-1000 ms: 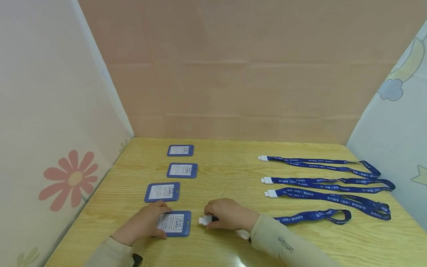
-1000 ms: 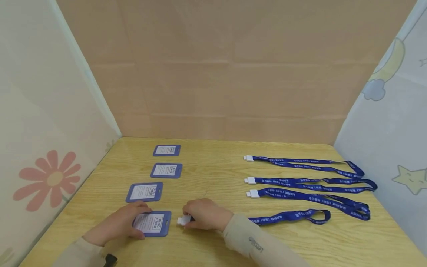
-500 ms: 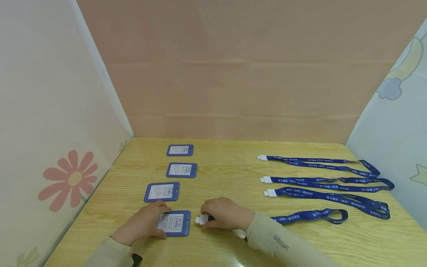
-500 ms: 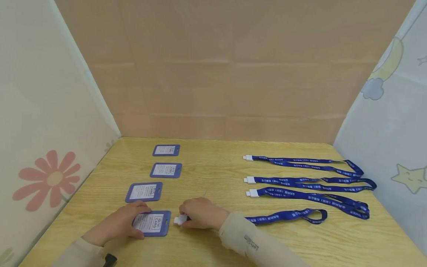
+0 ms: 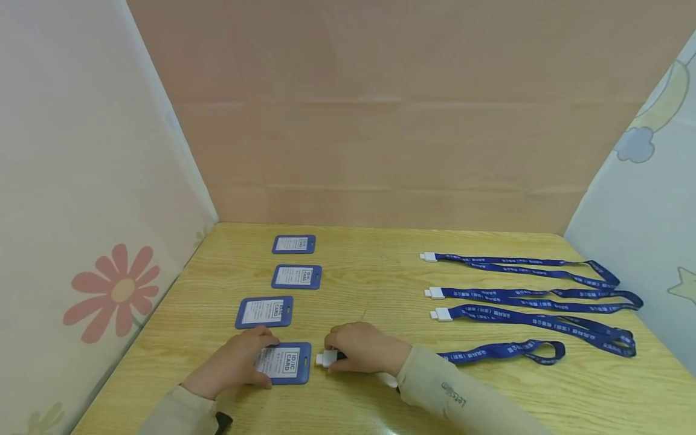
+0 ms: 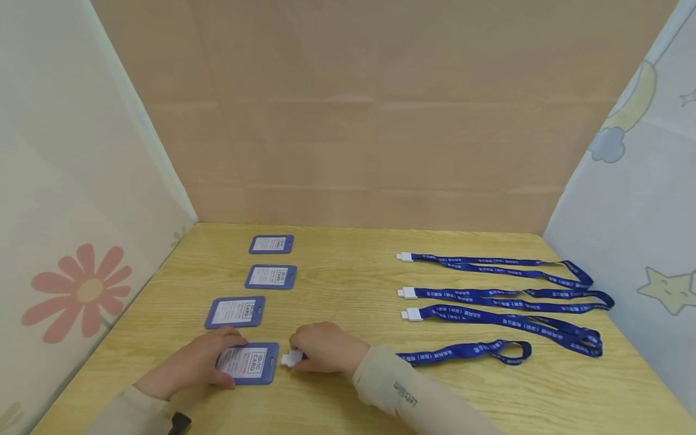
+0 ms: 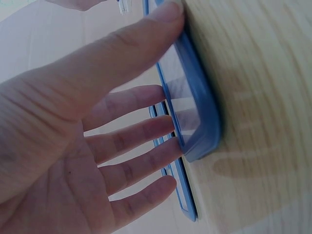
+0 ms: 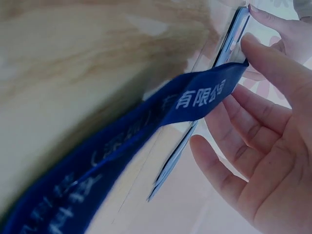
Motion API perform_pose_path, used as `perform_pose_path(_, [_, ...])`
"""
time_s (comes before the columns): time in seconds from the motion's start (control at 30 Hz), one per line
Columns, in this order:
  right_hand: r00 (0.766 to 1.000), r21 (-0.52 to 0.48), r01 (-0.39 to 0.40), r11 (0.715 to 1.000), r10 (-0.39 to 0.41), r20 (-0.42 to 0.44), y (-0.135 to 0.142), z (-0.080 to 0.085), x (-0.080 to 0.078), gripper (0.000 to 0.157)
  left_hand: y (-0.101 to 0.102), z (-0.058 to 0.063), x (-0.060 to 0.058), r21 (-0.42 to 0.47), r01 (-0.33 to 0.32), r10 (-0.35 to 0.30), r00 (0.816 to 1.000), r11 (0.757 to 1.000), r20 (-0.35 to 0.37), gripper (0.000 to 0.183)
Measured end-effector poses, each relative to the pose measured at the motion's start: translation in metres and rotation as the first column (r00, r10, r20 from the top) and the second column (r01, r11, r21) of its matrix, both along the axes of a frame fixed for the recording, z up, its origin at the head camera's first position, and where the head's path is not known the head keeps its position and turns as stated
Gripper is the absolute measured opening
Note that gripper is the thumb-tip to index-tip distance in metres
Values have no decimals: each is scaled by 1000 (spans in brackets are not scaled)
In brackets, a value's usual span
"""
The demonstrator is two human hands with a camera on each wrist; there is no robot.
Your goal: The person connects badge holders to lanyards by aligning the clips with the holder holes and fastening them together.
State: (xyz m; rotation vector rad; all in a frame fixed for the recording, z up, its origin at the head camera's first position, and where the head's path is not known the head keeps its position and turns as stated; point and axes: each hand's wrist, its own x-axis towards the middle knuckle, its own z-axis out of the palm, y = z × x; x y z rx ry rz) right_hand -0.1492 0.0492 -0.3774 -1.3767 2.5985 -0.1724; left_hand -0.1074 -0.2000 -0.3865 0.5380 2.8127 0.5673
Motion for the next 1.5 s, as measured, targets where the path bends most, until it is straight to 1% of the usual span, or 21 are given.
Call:
perform_pose_path(0.13, [1000,0,-9,1000,9,-12,-2,-2,0,21,0,1,0,-1,3,-3,1000,1000,0,65])
perform_pose_path(0.33, [998,21,-14,1000,15,-55,-6,-3,1,23,2,2,0,-3,-23,23,1000,1000,13,64])
perform_pose_path(0.6, [999,26,3,1000,-2,-33,-11,-9,1,21,1,1,1,-6,-11,11,1000,1000,2,64])
perform_pose_path(0.77, [999,24,8,1000,-7,-43,-13,-10,3,21,1,0,0,-8,-5,5,1000,1000,-1,63])
perform_pose_path(1.2, [998,26,-5,1000,7,-62,-17,-8,5,20,2,0,0,9,-26,26,999,1000,22,62])
perform_pose_path(1.3, [996,38,-8,999,11,-83,-18,-9,6,20,3,0,-1,8,-39,39,999,999,25,62])
perform_pose_path(1.4, [994,57,-7,998,13,-112,-20,-9,6,21,4,-1,-2,-5,-42,42,999,999,13,62])
perform_pose_path(1.5, [989,81,-5,997,17,-147,-22,-9,9,21,7,-1,-2,-19,-63,63,998,998,15,61])
